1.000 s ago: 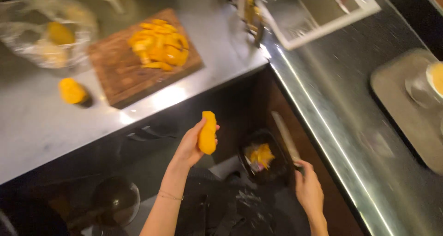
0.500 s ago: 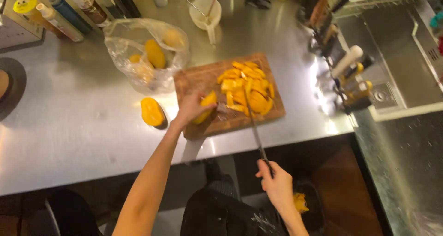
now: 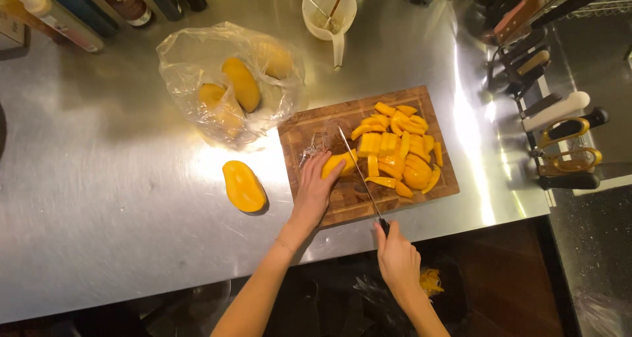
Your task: Peeling and slicing mangoes on a wooden cutting board.
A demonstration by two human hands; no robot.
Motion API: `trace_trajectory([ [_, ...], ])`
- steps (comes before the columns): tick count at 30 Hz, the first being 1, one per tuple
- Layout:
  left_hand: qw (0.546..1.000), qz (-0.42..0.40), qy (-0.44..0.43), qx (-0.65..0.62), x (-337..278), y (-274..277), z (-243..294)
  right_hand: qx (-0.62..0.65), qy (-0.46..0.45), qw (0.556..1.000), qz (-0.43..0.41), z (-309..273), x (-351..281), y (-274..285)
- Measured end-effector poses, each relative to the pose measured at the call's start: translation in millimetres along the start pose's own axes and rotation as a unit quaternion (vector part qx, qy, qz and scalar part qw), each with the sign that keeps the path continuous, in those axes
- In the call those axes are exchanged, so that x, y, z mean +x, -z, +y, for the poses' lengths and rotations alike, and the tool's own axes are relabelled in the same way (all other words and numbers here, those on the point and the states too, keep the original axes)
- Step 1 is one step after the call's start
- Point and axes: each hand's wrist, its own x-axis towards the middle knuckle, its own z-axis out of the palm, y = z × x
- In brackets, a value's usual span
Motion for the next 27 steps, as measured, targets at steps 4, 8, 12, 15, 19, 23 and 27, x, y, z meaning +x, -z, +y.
trace_trajectory([
  [4, 0.999, -0.015, -0.002, 0.035, 0, -1, 3, -0.057, -0.015, 0.998, -0.026, 2, 1, -3],
  [8, 0.999, -0.024, -0.004, 0.043, 2, -2, 3, -0.102, -0.017, 0.994, -0.028, 9, 7, -14],
  [12, 0.999, -0.027, 0.002, 0.025, 4, 1, 3, -0.086, 0.001, 0.996, -0.037, 14, 23, -30],
  [15, 1.0, -0.019, -0.008, 0.017, 0, 0, 0, -0.058, 0.006, 0.998, -0.036, 17, 26, -29],
  [19, 1.0, -0.002, -0.01, 0.007, 0, -3, -1, -0.027, -0.003, 0.999, -0.039, 7, 14, -8],
  [23, 1.0, -0.005, -0.006, -0.008, 2, 3, 3, -0.068, -0.019, 0.997, -0.043, 2, 0, -8],
  [27, 1.0, -0.007, -0.007, 0.004, 1, 2, 2, -0.066, -0.017, 0.997, -0.041, -2, -4, -5],
])
